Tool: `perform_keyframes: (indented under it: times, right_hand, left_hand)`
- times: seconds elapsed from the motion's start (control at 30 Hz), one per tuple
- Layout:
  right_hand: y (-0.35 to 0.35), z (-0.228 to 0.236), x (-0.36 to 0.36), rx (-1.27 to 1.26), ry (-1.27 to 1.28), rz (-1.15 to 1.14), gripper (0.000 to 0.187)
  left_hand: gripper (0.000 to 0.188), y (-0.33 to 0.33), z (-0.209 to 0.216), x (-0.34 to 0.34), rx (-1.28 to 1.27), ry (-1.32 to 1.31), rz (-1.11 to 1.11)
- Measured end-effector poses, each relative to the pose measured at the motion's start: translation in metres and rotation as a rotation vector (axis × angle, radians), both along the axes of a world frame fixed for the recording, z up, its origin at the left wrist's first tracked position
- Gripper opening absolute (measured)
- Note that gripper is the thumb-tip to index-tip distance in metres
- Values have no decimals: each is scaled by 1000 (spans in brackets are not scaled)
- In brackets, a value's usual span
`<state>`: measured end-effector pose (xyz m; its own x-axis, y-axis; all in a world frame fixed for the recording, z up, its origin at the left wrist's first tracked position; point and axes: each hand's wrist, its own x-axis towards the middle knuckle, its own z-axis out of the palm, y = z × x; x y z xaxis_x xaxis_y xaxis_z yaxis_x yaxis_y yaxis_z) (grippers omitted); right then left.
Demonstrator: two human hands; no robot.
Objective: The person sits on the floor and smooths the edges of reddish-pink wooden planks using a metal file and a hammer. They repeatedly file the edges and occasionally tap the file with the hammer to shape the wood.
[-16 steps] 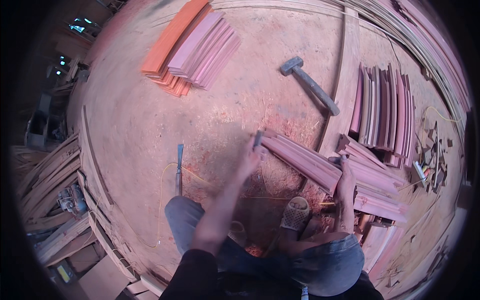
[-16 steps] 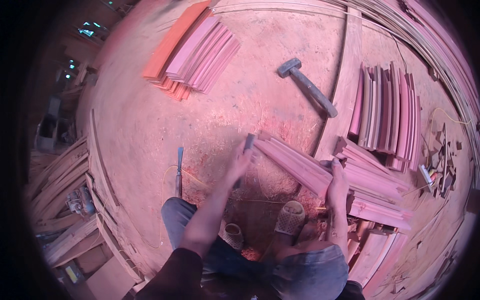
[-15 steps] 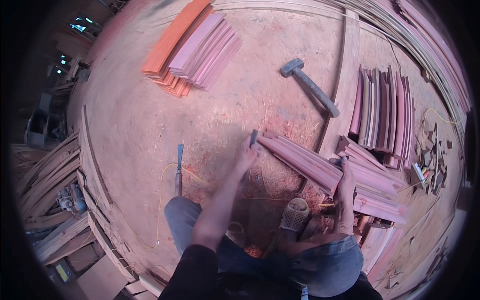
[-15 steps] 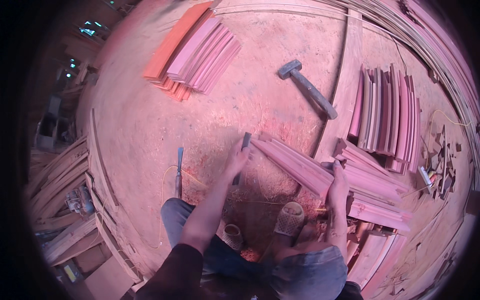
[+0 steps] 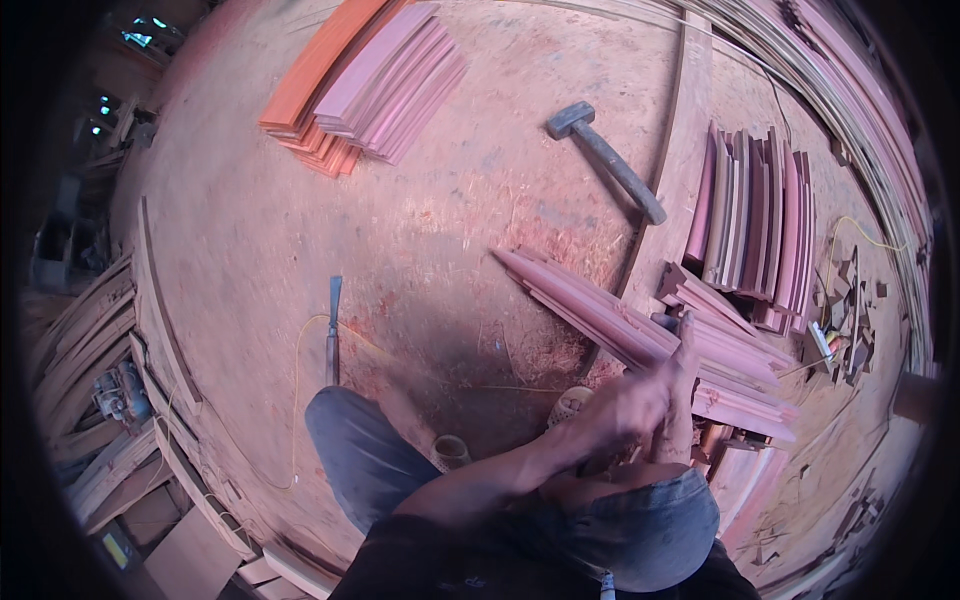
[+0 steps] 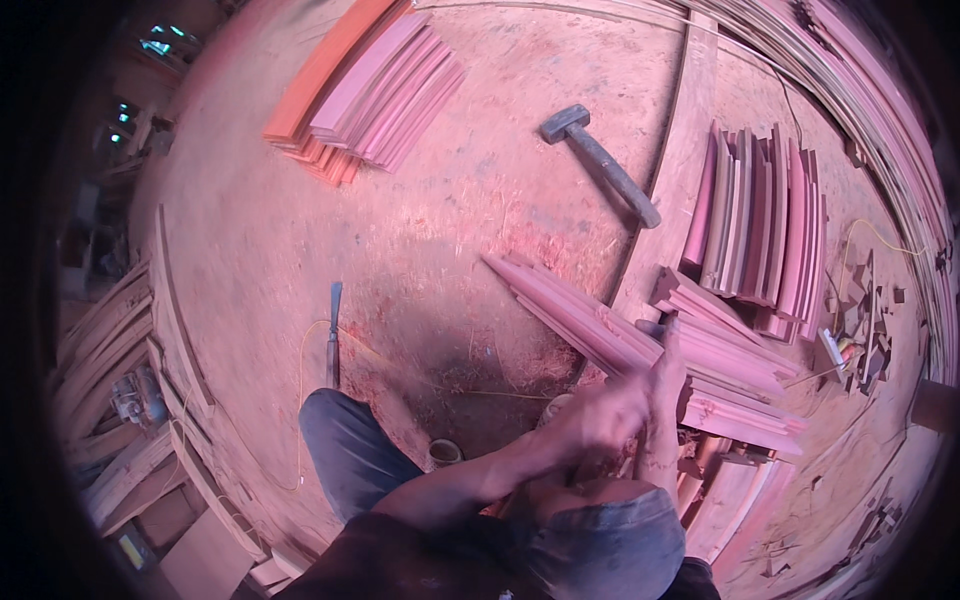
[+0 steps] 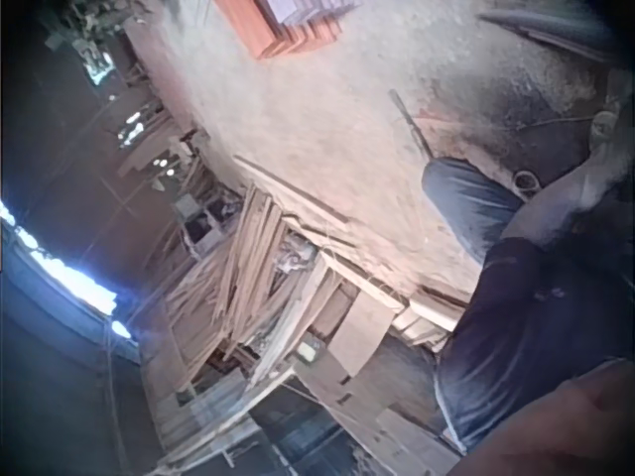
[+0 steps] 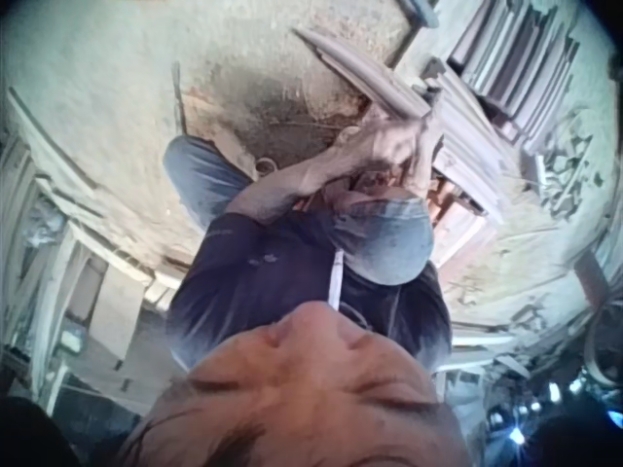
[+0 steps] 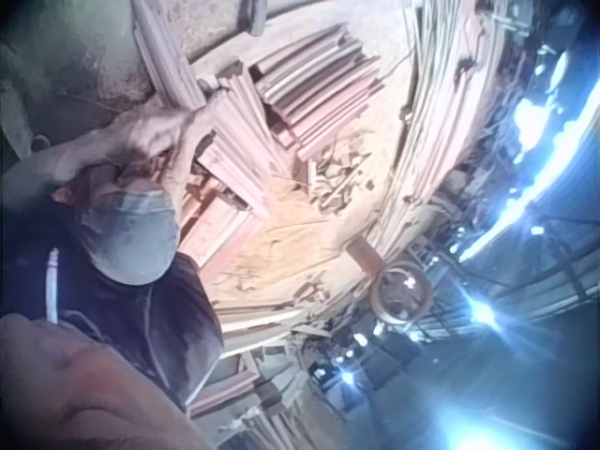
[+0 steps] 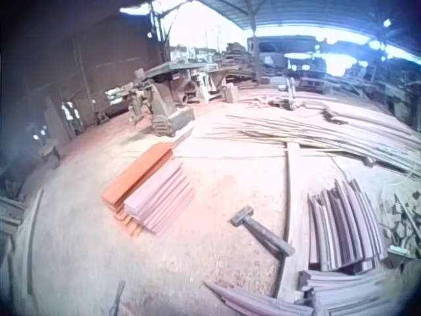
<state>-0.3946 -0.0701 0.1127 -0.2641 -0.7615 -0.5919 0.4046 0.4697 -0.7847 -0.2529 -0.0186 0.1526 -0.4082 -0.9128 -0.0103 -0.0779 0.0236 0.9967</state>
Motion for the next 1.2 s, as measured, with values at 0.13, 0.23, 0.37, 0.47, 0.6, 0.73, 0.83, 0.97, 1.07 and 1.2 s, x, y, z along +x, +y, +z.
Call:
perform_keyframes:
  times: [0.13,0.23,0.37,0.47,0.6,0.73,0.83,0.97,1.07,1.2]
  right_hand:
    - [0,-6,-1,6,-136,-14,78]
    - [9,1,0,27,-216,42,78]
    - [13,7,4,19,-199,15,79]
    - [12,7,6,25,-157,-1,79]
    - [15,5,7,46,-106,-36,77]
    - [14,-3,3,91,-43,-65,76]
    - [7,-14,2,39,-30,-115,73]
    - [16,-17,1,-16,-135,-21,69]
    - [18,-17,4,-27,-105,7,69]
    - [14,-16,7,-88,14,8,68]
  left_hand:
    - [38,-37,-32,40,257,175,191]
    - [30,-93,-93,127,162,-532,591]
    - [33,-133,-155,178,-135,-678,641]
    - [39,-124,-146,151,-128,-766,554]
    - [42,-63,-66,71,-181,-571,446]
    - [35,-3,6,-3,-312,-191,116]
    - [36,-7,4,3,-381,-14,43]
    - [35,-76,-59,97,-94,-463,524]
    - [33,-116,-102,163,85,-682,473]
    - [32,-103,-92,147,53,-619,419]
